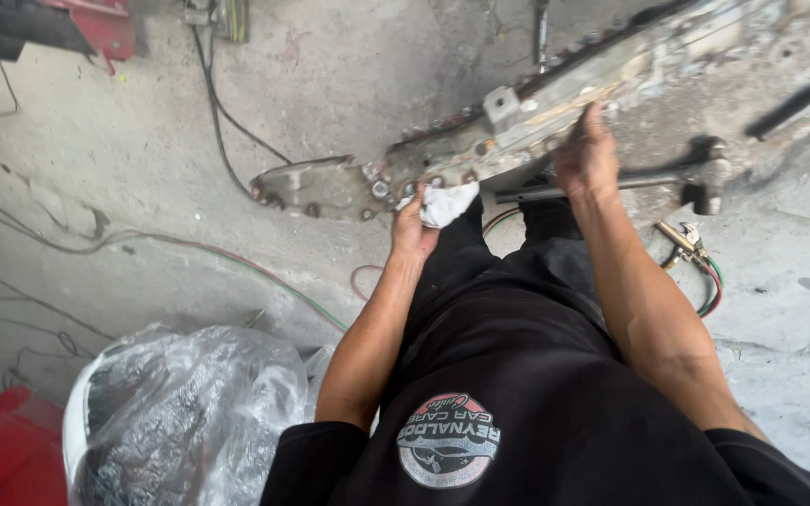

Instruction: The person repeatedly strikes a long, rusty metal frame with a hammer while holding a white cloth in the other hand. They reposition the frame several times and continue hammering along its length.

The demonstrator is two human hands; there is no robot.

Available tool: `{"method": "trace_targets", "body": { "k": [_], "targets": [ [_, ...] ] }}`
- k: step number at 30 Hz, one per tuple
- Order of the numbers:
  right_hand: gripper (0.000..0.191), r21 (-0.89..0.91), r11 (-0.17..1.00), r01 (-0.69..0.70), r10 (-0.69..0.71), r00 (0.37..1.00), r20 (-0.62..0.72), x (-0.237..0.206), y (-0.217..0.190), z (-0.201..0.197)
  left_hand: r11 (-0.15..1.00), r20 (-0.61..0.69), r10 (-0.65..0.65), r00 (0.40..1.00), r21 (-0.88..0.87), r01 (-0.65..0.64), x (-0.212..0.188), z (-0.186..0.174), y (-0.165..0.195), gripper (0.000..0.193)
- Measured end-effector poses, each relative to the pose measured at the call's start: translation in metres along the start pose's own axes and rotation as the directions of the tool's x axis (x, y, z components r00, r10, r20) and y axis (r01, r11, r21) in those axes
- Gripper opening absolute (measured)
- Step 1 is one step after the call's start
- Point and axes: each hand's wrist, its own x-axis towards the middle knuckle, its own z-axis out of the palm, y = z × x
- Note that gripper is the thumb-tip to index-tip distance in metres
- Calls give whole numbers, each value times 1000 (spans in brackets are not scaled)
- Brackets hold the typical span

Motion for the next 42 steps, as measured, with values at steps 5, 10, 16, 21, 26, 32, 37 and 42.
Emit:
{"method": "trace_targets", "body": {
  "k": [5, 10, 16, 21, 26, 32, 37, 42],
  "targets": [
    [33, 91, 982, 165, -179, 968, 177, 7, 25, 13, 769, 9, -207, 978, 620, 157, -27, -40, 51, 23],
    [53, 99, 986, 134, -143, 986, 88, 10, 43, 26, 374, -66, 220, 973, 927, -21, -41, -88, 150, 13],
    [60, 94, 953, 289, -276, 952, -128, 21, 25, 23, -221, 475, 520, 710, 878, -425, 36, -104, 270, 25],
    [48, 262, 860, 438, -340, 875, -345, 28, 9, 32, -229, -57, -61, 997, 973, 41, 114, -80, 266, 53],
    [46, 288, 825, 487, -286, 798, -530, 29, 11, 42, -661, -69, 32, 997, 747, 73, 107, -66, 237, 65],
    [48, 291, 839, 460, -269, 815, -513, 29, 25, 46, -629, -28, 240, 970, 757, 177, 59, -51, 248, 50],
    [44, 354, 850, 389, -179, 846, -502, 23, 47, 53, -654, -30, 279, 960, 726, 212, 55, -79, 267, 50],
    [44, 212, 892, 398, -230, 806, -545, 23, 73, 57, -657, -43, 285, 958, 718, 228, 63, -115, 282, 50]
  ]
}}
